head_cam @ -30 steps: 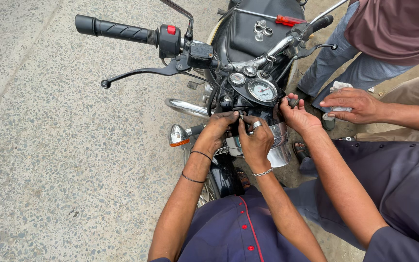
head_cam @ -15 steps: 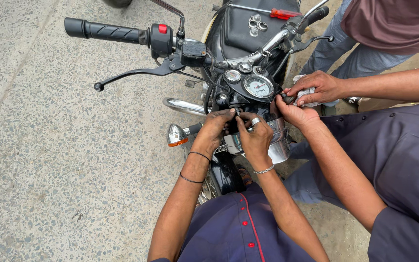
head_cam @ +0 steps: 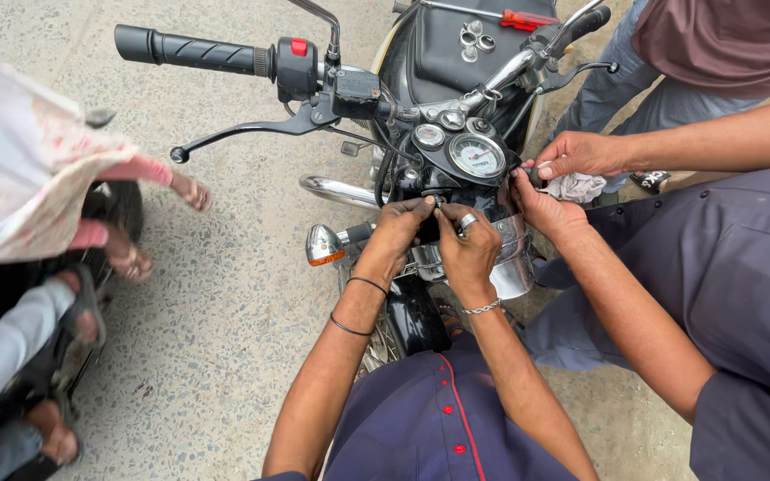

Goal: The person works on the front of a motorcycle, using a screwdriver to loosen and tighten screws around the headlight and instrument cluster. They repeatedly remove and reinsert a small cylindrical component near the ignition area, adjusting it by hand. Tools and small parts are placed on the motorcycle seat during the process.

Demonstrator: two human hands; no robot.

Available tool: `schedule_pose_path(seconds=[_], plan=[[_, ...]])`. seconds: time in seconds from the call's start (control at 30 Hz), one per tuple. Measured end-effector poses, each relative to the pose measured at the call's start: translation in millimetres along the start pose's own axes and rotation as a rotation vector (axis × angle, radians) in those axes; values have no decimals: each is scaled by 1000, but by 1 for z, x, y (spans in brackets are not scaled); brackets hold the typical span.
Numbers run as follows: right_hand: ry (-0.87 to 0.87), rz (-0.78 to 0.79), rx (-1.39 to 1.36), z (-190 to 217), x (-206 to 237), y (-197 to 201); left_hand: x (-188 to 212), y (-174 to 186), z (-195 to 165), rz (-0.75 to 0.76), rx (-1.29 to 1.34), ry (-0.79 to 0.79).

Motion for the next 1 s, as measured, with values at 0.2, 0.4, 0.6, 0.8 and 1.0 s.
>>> schedule_pose_path(seconds=[0.2, 0.4, 0.6, 0.8, 1.0], plan=[[-3, 39, -9, -4, -2, -2, 2, 0, 2, 18, 86, 33], [-64, 137, -12, -16, -6, -7, -4, 4, 9, 12, 141, 144], [-183, 276, -41, -32, -20, -16, -6, 8, 9, 22, 164, 141], [-221, 452, -51, -36, -29, -27, -7, 3, 7, 91, 149, 91], [-182, 453, -65, -28, -34, -28, -7, 3, 7, 127, 157, 63]])
Point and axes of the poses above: each hand's wrist, its own x-axis away from the middle knuckle, its own y-axis out of the back of the hand, z = x × y, the point moved 10 cm from there along -x, towards the middle knuckle, and after that the axes turned 12 degrees about x, right-handed, at the moved point
